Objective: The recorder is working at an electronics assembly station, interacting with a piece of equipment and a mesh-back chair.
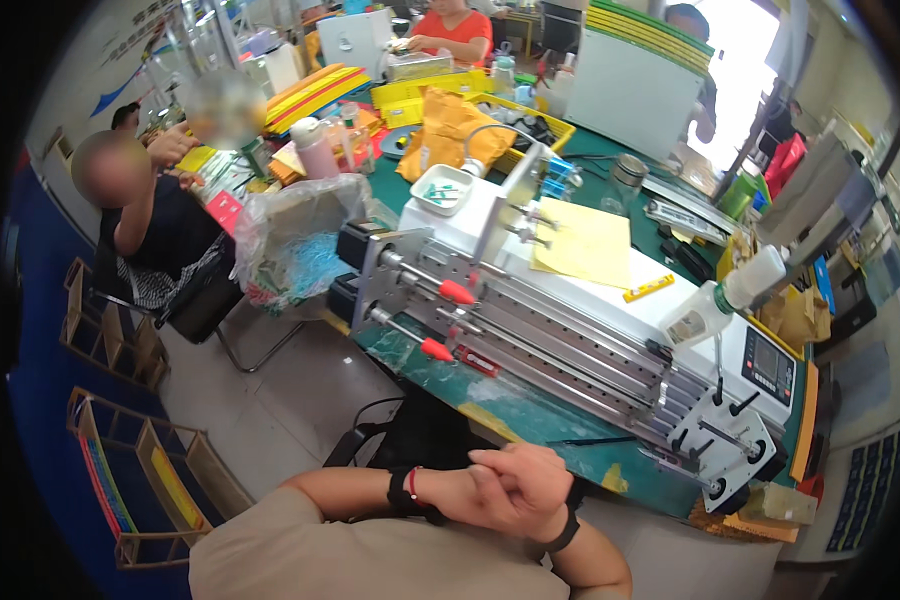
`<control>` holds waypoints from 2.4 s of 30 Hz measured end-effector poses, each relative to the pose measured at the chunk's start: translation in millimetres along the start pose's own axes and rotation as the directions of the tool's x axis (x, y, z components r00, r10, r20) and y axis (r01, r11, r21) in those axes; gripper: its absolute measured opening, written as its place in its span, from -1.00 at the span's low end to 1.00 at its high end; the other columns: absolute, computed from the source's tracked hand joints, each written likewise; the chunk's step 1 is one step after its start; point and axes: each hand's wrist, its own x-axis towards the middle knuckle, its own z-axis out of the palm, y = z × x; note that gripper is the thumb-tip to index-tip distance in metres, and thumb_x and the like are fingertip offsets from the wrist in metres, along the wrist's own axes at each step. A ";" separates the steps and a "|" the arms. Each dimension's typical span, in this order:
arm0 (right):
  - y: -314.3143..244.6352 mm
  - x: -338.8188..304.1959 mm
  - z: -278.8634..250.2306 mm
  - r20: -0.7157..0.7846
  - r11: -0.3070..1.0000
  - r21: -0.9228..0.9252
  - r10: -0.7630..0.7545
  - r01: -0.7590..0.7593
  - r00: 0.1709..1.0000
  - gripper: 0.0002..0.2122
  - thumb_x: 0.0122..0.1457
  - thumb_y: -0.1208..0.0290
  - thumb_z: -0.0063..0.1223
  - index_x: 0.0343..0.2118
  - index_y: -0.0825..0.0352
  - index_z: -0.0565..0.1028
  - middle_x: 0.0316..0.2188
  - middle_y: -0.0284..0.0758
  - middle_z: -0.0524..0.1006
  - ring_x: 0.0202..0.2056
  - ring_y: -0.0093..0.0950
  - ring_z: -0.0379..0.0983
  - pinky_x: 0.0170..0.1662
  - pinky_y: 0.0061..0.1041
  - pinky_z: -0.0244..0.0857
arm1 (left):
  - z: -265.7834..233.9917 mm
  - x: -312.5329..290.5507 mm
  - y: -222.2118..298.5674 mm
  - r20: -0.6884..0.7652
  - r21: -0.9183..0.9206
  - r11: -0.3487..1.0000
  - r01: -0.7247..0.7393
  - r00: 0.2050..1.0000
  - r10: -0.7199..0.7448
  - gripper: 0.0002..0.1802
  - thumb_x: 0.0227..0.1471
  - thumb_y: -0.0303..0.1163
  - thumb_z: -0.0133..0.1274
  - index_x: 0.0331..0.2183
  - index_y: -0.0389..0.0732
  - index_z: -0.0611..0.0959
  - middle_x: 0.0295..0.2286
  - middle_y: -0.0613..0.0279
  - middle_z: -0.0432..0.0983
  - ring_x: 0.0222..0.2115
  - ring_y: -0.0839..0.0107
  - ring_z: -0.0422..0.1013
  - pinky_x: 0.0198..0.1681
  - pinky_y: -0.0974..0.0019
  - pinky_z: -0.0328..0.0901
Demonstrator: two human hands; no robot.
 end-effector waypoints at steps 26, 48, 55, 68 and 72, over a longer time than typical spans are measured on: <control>-17.4 -105.8 -58.2 0.168 0.757 -0.212 0.651 -0.618 0.740 -0.91 0.27 0.53 0.33 -0.36 0.41 0.64 -0.54 -0.30 0.57 -0.48 -0.58 0.45 -0.38 -0.48 0.38 | -71.4 -32.9 22.0 -0.052 0.139 0.978 0.153 0.988 -0.147 -0.78 0.27 -0.44 0.12 -0.12 -0.34 0.73 -0.22 0.05 0.72 -0.17 0.16 0.65 -0.07 0.14 0.50; -104.1 -214.6 -249.5 -0.715 0.553 -0.610 -0.077 -0.567 0.694 -0.92 0.14 0.57 0.31 -0.43 0.34 0.58 -0.49 -0.27 0.64 -0.50 -0.36 0.58 -0.39 -0.46 0.41 | 29.0 132.0 29.0 0.568 0.223 0.971 -0.086 0.821 -0.057 -0.72 -0.01 -0.65 0.08 -0.23 -0.26 0.75 -0.34 0.16 0.66 -0.32 0.17 0.57 -0.20 0.19 0.45; -96.7 -279.3 -340.5 -0.868 0.498 -0.492 -0.220 -0.714 0.445 -0.92 0.27 0.53 0.27 -0.35 0.40 0.61 -0.48 -0.34 0.63 -0.41 -0.53 0.54 -0.24 -0.50 0.43 | 84.8 183.9 19.0 0.616 0.296 0.947 -0.125 0.783 -0.089 -0.79 0.16 -0.61 0.09 -0.19 -0.22 0.73 -0.36 0.14 0.63 -0.29 0.13 0.56 -0.20 0.09 0.42; -41.5 -334.8 -488.0 -0.967 0.590 -0.254 -0.157 -0.767 0.199 -0.78 0.36 0.30 0.28 -0.14 0.38 0.67 -0.17 -0.30 0.70 -0.15 -0.46 0.58 0.04 -0.39 0.44 | 170.5 250.9 38.1 0.511 0.639 0.613 -0.465 0.852 0.114 -0.51 0.03 -0.43 0.37 0.03 -0.25 0.66 0.07 0.03 0.60 0.19 -0.05 0.44 0.30 -0.11 0.27; -38.0 -345.7 -500.3 -0.940 0.430 -0.338 -0.204 -0.837 0.274 -0.79 0.31 0.33 0.27 -0.12 0.35 0.66 -0.07 -0.20 0.68 0.04 -0.25 0.55 0.18 -0.26 0.39 | 192.9 268.1 34.6 0.539 0.798 0.296 -0.525 0.841 0.039 -0.47 0.05 -0.31 0.37 0.06 -0.20 0.66 0.10 0.15 0.57 0.30 0.07 0.33 0.44 -0.25 -0.05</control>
